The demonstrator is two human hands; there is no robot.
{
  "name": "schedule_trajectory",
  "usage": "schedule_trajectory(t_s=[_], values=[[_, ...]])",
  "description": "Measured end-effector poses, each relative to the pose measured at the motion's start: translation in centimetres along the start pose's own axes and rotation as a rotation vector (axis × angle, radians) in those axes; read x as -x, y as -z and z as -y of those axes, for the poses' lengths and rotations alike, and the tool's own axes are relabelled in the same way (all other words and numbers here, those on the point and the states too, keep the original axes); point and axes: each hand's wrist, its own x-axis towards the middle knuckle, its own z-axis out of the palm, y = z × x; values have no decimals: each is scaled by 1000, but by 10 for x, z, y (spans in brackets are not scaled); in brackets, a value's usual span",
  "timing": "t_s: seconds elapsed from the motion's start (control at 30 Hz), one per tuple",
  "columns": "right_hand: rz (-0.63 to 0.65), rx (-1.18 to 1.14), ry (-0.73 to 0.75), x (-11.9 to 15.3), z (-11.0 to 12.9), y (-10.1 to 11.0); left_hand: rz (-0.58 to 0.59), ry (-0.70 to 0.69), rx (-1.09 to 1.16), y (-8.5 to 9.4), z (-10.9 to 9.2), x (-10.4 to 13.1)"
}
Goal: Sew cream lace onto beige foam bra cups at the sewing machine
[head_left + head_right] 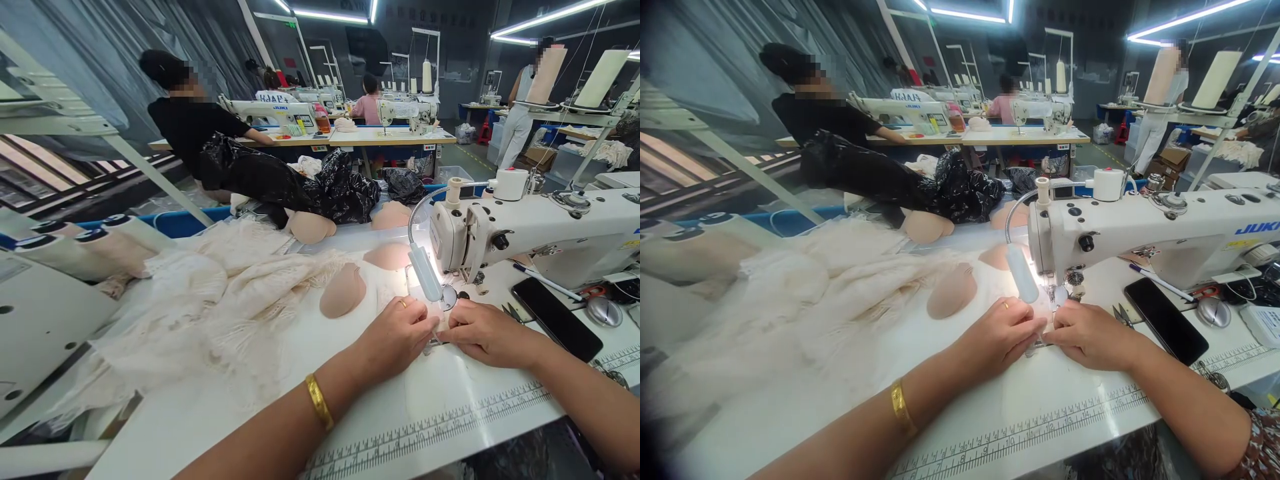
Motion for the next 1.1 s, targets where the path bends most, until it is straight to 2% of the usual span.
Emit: schedule_trajectory(t_s=[0.27,0.63,0.9,1.1], values=[[18,10,-166,-4,2,3,-76,-52,77,-2,0,-2],[-76,65,-225,-4,-8,-10,-33,7,175,-10,13,-13],[-92,143,-245,-5,-17,-17,-36,15,161,-13,22,-24],[-78,155,-254,-4,-16,-15,-39,40,154,-14,23,-25]])
